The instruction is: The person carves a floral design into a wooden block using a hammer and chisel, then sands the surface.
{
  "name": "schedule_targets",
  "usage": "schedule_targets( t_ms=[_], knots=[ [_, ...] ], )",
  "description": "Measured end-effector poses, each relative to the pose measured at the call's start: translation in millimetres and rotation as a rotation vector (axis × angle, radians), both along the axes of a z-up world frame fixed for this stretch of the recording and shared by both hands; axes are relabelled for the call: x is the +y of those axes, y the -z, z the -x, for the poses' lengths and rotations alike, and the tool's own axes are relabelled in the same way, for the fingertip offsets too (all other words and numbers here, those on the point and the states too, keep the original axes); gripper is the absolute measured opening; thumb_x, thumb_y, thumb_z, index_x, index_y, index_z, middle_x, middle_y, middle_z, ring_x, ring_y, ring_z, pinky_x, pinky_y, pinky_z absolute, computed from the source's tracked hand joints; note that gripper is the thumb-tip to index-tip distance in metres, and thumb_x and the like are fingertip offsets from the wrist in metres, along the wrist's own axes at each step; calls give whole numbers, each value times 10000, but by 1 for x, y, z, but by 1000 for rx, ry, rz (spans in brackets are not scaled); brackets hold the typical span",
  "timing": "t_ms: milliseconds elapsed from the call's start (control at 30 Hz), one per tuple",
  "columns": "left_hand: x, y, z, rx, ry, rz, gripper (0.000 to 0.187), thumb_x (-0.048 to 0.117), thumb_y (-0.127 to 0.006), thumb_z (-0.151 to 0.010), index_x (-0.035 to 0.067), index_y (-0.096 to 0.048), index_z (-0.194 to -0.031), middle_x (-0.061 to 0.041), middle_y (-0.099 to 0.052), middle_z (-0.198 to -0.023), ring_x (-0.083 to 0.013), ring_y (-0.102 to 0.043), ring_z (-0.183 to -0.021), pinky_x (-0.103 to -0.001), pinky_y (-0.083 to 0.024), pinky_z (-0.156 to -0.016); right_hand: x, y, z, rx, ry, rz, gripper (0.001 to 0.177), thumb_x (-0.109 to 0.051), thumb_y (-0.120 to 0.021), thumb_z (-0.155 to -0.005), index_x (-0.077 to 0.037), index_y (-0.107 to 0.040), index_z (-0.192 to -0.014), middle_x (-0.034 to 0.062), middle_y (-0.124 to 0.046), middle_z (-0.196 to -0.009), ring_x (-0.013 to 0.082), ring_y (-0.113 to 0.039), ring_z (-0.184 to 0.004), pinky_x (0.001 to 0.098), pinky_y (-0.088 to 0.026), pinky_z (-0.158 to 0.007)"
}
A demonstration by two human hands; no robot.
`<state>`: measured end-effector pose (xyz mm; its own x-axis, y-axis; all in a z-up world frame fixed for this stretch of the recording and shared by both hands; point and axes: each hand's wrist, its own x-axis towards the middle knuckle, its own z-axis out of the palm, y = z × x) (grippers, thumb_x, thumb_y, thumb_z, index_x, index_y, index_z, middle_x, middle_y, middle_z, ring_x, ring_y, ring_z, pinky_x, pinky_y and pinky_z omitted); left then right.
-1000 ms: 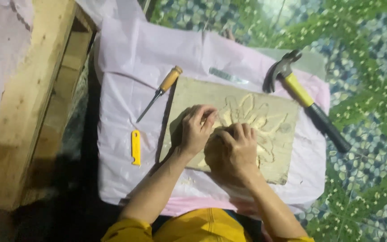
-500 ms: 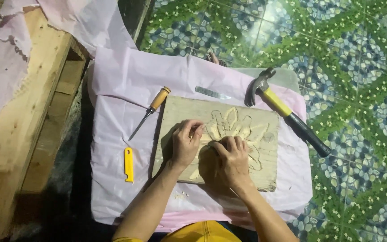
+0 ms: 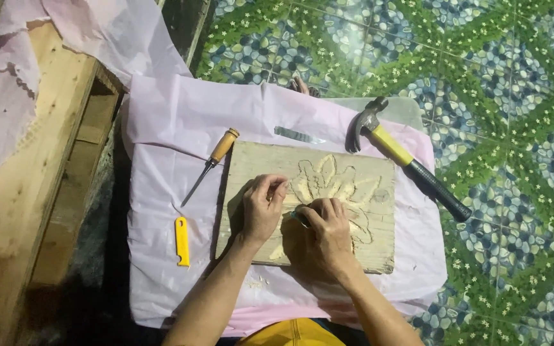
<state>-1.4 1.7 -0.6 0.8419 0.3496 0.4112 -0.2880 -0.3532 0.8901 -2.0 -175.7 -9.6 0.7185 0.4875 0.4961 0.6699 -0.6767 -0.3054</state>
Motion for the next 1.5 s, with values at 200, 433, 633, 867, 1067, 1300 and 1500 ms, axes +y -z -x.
schedule_targets(
  t_ms=[200, 433, 633, 867, 1067, 1300, 1500],
  knots=[
    [-1, 0, 0, -17, 1, 20, 73, 149, -704, -976, 77, -706, -983, -106, -697, -829, -258, -702, -749, -314, -571, -605, 3, -4, 2, 2, 5, -30, 330, -46, -711, -645, -201, -714, -936, 54, -569, -885, 291, -570, -841, 398, -454, -725],
    [-1, -2, 0, -36, -4, -14, 71, 153, -707, -973, 82, -704, -974, -100, -698, -820, -264, -704, -751, -312, -577, -600, 7, -10, 6, 23, 5, -58, 321, -15, -706, -653, -191, -714, -921, 61, -582, -887, 299, -588, -837, 397, -481, -732],
    [-1, 2, -1, -22, -1, -11, 76, 158, -715, -965, 82, -710, -973, -100, -707, -832, -273, -714, -765, -326, -587, -615, 8, -9, 5, 11, 22, -64, 328, -8, -716, -635, -195, -721, -904, 53, -590, -879, 286, -592, -836, 387, -477, -722],
    [-1, 1, 0, -12, -18, -21, 75, 167, -714, -966, 93, -715, -978, -95, -707, -831, -268, -717, -771, -336, -580, -619, 7, -17, 6, 13, 12, -87, 304, -28, -705, -664, -202, -726, -913, 48, -580, -879, 279, -582, -831, 383, -476, -725],
    [-1, -6, 1, -7, -4, -11, 94, 174, -706, -976, 81, -715, -982, -110, -703, -811, -286, -715, -751, -354, -578, -612, 11, -27, 8, 16, 6, -106, 300, -19, -700, -662, -194, -720, -904, 51, -576, -872, 283, -583, -821, 393, -475, -732],
    [0, -6, 2, 16, -7, -6, 89, 178, -704, -972, 92, -720, -988, -102, -698, -787, -278, -705, -728, -351, -568, -602, 11, -24, 10, 42, -14, -142, 266, -35, -689, -701, -197, -720, -909, 51, -569, -873, 291, -574, -824, 404, -470, -728],
    [-1, -4, 2, 17, -19, -24, 97, 191, -710, -969, 97, -719, -996, -104, -705, -800, -284, -706, -738, -349, -574, -605, 9, -21, 10, 35, -9, -148, 257, -47, -714, -706, -205, -731, -908, 51, -574, -873, 287, -575, -826, 396, -476, -732]
  ],
)
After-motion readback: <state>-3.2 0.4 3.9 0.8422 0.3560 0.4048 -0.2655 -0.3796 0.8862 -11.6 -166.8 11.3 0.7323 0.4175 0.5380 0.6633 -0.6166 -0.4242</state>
